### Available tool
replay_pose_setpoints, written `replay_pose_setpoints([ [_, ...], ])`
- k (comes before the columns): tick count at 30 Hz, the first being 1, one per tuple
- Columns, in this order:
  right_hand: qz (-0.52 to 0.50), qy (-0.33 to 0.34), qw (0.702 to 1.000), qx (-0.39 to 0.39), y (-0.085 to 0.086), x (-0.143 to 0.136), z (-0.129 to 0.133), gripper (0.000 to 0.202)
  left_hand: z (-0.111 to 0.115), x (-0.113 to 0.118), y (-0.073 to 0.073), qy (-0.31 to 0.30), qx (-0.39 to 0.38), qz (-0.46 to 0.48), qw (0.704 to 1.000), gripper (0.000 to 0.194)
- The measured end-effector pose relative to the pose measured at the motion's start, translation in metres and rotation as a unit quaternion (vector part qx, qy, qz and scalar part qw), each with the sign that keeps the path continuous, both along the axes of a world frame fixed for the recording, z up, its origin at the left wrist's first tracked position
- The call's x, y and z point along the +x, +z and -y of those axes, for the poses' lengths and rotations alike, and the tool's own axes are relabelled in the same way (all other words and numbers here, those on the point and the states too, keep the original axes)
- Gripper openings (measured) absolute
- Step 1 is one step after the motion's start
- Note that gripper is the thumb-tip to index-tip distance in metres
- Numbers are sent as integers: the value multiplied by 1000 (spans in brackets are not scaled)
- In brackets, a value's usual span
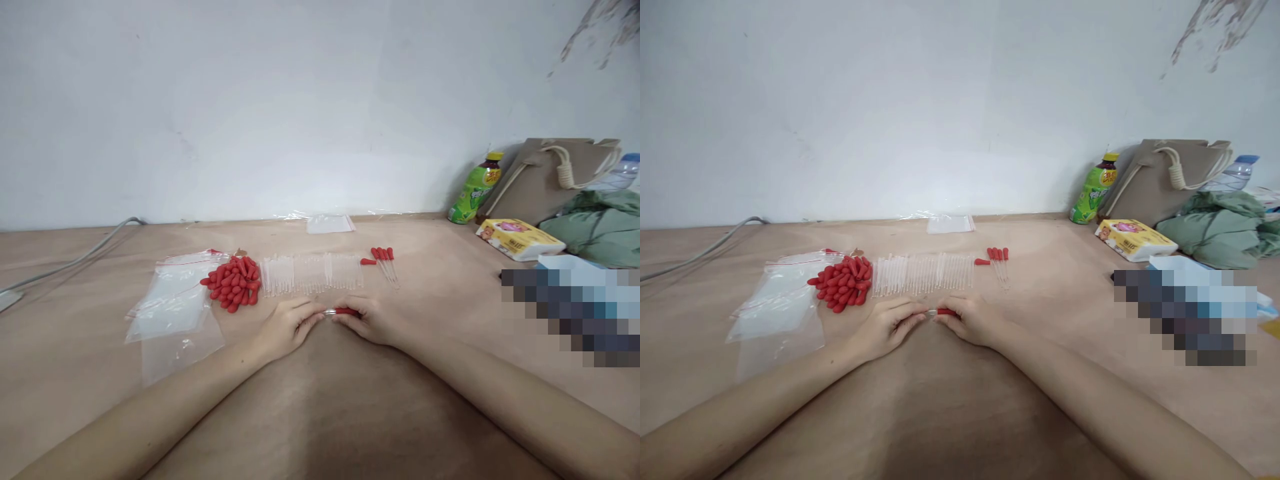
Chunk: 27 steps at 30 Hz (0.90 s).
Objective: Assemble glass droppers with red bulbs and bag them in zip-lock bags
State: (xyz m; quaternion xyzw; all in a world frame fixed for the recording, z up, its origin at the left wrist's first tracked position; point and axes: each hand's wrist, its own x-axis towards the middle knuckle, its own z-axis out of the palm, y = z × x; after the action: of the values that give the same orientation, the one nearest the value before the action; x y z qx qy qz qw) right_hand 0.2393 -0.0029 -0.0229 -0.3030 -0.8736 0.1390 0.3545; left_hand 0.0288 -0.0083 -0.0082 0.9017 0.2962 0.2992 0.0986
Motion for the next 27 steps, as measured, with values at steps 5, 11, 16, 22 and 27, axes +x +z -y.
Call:
replay_pose_setpoints([
  [5, -31, 12, 999, -31, 4, 1, -3, 16, -1, 1, 0, 3, -3, 10, 1000, 20],
  [11, -82, -28, 993, -85, -7, 6, -5, 20, -1, 0, 4, 16, -24, 14, 999, 18],
  [16, -53, -47, 987, -142, -10, 8, -3, 21, 1, 1, 4, 20, -45, -14, 999, 20],
  [22, -46, -45, 985, -158, -6, 8, -1, 20, 1, 0, 4, 33, -83, -39, 995, 22],
  [27, -49, -57, 985, -157, -9, 9, -2, 20, 0, 0, 3, 33, -92, -52, 994, 23],
])
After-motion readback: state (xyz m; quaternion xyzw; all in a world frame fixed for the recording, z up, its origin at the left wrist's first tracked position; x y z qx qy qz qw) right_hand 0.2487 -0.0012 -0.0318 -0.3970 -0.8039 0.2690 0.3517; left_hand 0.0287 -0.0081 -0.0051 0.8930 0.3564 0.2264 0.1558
